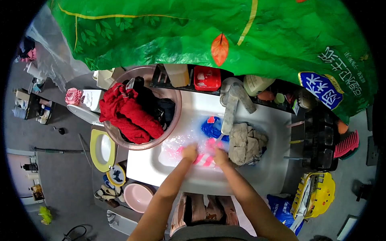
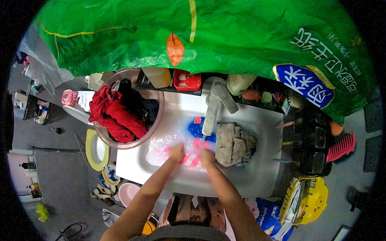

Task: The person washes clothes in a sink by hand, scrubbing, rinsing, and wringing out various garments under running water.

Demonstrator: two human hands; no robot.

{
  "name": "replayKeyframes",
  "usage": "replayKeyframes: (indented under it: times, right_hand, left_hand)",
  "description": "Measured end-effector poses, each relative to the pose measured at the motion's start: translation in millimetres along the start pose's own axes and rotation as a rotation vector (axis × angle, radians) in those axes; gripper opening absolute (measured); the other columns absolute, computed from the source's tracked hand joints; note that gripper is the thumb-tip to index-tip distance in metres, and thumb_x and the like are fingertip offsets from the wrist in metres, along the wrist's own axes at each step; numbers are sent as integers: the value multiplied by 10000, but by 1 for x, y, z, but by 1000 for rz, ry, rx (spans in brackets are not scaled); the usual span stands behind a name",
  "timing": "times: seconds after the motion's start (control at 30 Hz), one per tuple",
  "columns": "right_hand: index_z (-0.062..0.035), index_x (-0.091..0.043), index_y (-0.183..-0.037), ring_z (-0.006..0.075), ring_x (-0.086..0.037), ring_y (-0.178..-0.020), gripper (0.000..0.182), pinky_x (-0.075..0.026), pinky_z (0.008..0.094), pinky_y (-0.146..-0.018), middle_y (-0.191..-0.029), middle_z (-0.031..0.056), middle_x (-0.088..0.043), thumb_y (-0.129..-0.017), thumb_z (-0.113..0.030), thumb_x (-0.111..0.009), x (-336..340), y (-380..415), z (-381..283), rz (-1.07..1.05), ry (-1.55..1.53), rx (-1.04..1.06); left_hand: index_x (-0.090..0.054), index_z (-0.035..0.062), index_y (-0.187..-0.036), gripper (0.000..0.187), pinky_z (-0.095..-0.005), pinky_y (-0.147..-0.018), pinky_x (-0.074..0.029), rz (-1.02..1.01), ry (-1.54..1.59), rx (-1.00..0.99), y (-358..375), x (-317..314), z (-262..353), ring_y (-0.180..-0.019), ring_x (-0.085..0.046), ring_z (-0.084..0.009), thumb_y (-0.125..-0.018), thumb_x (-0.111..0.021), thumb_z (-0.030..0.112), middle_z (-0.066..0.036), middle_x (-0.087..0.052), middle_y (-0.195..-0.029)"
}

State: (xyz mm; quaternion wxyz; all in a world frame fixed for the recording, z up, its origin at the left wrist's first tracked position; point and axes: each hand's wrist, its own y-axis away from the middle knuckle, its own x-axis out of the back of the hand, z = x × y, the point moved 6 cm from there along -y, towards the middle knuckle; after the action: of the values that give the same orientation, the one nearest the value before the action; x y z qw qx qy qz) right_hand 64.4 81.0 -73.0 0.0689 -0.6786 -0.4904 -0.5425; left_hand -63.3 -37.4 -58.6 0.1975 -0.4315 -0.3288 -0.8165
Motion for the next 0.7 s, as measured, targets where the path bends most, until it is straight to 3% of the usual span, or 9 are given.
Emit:
replayKeyframes:
  times: [0.1,0.17,0.27,0.3,0.4,0.53,0.57,0.67,0.7]
  right_hand:
    - [-52,-454,-1065,363,-582,-809,407,-458,418,-689,-873,198,-599,-680,-77,-585,48,24,-19,321,-317,22]
    - [-33,-461,-1032,343,-590,-794,377,-462,375,-694,-896,176,-599,-674,-42,-580,85,50,-48,470,-462,53]
    - [-25,-457,-1052,286,-598,-733,387,-466,331,-652,-837,155,-595,-681,-35,-570,148,91,-116,550,-526,367]
    - [-21,-461,-1051,216,-571,-645,364,-458,293,-589,-764,121,-573,-703,-33,-567,143,95,-115,415,-607,282]
    - [-22,-465,-1048,171,-519,-541,333,-432,276,-502,-671,90,-540,-730,-37,-562,173,120,-113,686,-633,349]
    - [-16,-456,-1066,262,-507,-870,279,-420,333,-727,-1026,186,-488,-796,-76,-493,154,125,-89,828,-557,108]
    - [-26,-428,-1137,334,-426,-1033,356,-360,383,-858,-1231,210,-351,-798,-114,-490,127,112,-67,701,-590,-8]
    - [-39,-395,-1200,371,-428,-1049,458,-349,419,-886,-1273,211,-323,-770,-129,-525,77,81,-63,395,-141,118]
    - [-85,-370,-1253,388,-381,-1122,522,-325,434,-924,-1302,189,-316,-765,-194,-524,61,73,-64,323,-125,181]
  left_hand:
    - [-418,131,-1182,431,-357,-698,-472,137,761,-42,27,38,14,-873,-583,-295,-760,-464,53,-116,-599,-939]
    - [-411,107,-1194,461,-320,-703,-464,65,932,-207,51,59,48,-863,-585,-237,-752,-537,76,-121,-586,-945]
    - [-431,75,-1159,459,-289,-702,-458,21,832,-288,72,91,83,-861,-582,-193,-735,-605,97,-118,-585,-950]
    - [-443,65,-1138,448,-283,-701,-456,21,742,-282,75,98,90,-863,-580,-185,-729,-621,102,-115,-588,-951]
    - [-487,84,-1078,436,-298,-572,-469,188,773,-454,86,117,109,-680,-614,-232,-693,-664,187,-120,-609,-830]
    - [-509,61,-1027,397,-326,-504,-455,14,976,-245,72,99,95,-576,-586,-274,-693,-651,222,-143,-606,-816]
    - [-502,66,-1041,403,-341,-523,-461,81,848,-236,64,97,85,-587,-586,-282,-704,-635,241,-143,-605,-804]
    - [-472,83,-1091,434,-388,-589,-472,221,430,-175,35,62,42,-635,-585,-305,-732,-588,297,-143,-603,-780]
    - [-457,89,-1112,452,-405,-617,-472,237,269,-141,25,42,28,-661,-585,-315,-738,-572,316,-145,-602,-780]
